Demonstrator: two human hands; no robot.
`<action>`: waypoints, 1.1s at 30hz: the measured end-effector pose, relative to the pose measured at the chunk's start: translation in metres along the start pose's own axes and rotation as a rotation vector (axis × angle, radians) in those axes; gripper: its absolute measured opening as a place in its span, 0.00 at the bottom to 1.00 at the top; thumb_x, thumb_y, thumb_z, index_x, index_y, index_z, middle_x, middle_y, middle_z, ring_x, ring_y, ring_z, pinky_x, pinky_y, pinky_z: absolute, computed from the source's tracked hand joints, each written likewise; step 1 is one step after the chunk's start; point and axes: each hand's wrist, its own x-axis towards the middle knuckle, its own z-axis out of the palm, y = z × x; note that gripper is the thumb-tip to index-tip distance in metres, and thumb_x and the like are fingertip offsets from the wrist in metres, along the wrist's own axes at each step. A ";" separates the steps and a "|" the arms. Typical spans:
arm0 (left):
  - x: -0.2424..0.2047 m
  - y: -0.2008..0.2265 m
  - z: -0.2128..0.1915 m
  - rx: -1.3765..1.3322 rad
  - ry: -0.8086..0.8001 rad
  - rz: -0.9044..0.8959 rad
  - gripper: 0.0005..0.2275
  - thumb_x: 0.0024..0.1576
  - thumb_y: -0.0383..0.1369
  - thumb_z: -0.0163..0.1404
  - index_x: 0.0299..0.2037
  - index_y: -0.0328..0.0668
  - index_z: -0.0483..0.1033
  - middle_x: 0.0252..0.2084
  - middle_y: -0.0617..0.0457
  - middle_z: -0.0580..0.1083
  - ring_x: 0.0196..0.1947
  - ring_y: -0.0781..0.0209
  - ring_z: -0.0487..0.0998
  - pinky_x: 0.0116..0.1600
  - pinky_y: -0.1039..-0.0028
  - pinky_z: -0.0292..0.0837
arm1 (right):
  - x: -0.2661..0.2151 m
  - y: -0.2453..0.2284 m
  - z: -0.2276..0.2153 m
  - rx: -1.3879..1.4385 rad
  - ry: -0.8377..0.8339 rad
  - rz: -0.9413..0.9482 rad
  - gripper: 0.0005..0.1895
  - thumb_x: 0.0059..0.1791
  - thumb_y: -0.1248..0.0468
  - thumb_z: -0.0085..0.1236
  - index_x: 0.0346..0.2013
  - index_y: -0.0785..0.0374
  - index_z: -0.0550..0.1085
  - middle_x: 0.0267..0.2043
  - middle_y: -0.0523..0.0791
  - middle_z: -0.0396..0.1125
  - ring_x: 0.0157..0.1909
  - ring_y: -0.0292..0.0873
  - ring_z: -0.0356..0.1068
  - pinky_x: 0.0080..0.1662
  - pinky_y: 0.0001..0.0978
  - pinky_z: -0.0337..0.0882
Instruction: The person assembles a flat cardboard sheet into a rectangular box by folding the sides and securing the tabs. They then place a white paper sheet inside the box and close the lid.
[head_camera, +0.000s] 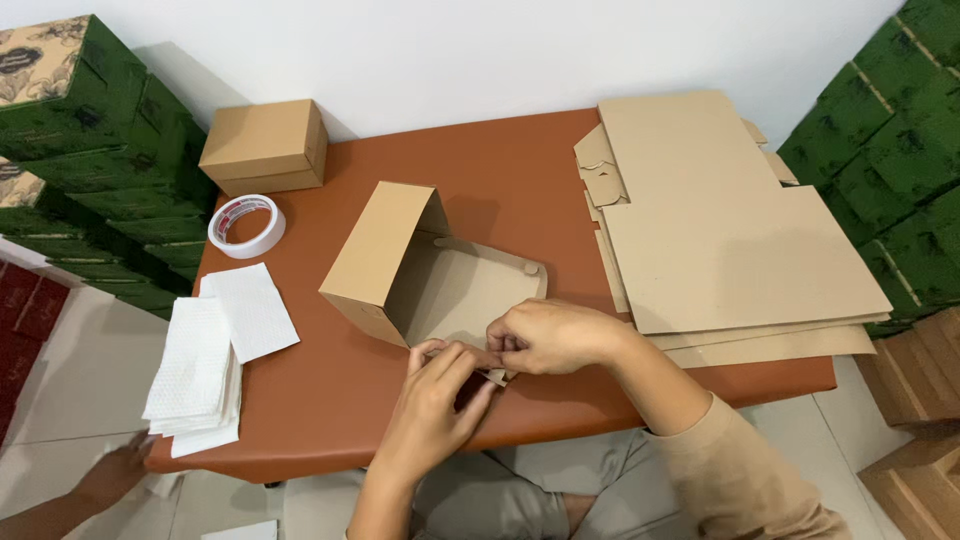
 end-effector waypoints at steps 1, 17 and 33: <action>0.002 0.002 -0.002 -0.056 -0.011 -0.026 0.06 0.58 0.30 0.52 0.43 0.45 0.72 0.39 0.57 0.72 0.42 0.58 0.74 0.56 0.66 0.56 | -0.002 -0.002 -0.003 0.015 -0.027 0.036 0.11 0.51 0.52 0.48 0.34 0.51 0.76 0.32 0.39 0.75 0.35 0.41 0.71 0.40 0.35 0.67; 0.004 0.001 0.002 0.026 0.063 -0.074 0.05 0.62 0.28 0.43 0.35 0.46 0.70 0.34 0.60 0.70 0.37 0.61 0.72 0.56 0.64 0.54 | -0.046 0.000 0.028 -0.017 0.640 -0.273 0.17 0.48 0.44 0.54 0.42 0.47 0.81 0.52 0.39 0.71 0.59 0.45 0.62 0.63 0.51 0.49; 0.005 0.011 -0.017 0.277 0.313 0.053 0.01 0.62 0.30 0.50 0.39 0.49 0.74 0.38 0.65 0.77 0.39 0.66 0.76 0.57 0.69 0.51 | -0.031 -0.006 0.080 -0.428 1.064 -0.218 0.06 0.49 0.69 0.55 0.36 0.52 0.76 0.34 0.37 0.67 0.43 0.45 0.65 0.62 0.54 0.56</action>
